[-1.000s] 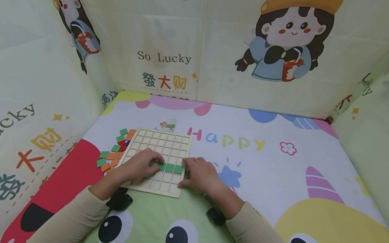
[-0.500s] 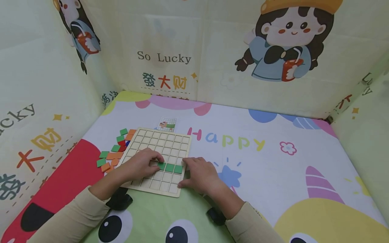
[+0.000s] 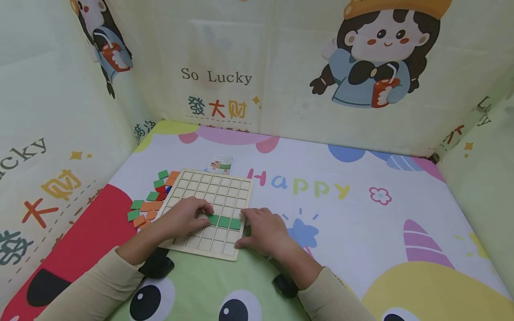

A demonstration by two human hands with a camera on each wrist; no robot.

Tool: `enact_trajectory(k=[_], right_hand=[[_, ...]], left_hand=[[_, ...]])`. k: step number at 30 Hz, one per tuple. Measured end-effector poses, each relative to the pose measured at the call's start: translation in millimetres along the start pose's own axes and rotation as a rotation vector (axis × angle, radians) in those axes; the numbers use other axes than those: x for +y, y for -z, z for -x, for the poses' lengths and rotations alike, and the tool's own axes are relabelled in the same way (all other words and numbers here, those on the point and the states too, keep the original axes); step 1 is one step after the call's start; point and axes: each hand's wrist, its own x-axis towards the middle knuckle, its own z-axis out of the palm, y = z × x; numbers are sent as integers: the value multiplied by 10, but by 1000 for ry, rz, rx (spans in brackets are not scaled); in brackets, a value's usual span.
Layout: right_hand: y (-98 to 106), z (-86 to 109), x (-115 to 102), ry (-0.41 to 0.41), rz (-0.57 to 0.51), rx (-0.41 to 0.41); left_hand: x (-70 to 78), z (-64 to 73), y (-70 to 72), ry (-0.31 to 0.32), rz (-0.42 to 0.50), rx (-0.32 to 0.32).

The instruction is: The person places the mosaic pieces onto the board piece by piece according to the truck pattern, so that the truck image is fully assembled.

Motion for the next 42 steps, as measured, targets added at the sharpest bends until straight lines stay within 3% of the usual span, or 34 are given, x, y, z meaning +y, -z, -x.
enact_trajectory(k=[9, 16, 27, 34, 42], right_hand=[[14, 0, -5, -7, 4, -7], [13, 7, -9, -7, -8, -7], [8, 12, -8, -1, -9, 0], [6, 9, -9, 0, -2, 0], [14, 14, -15, 6, -5, 6]], left_hand=[[-19, -5, 25, 46, 54, -35], [-82, 30, 93, 26, 80, -24], [-277, 170, 406, 45, 70, 43], [-431, 276, 638, 102, 70, 122], [-592, 363, 837, 179, 80, 166]])
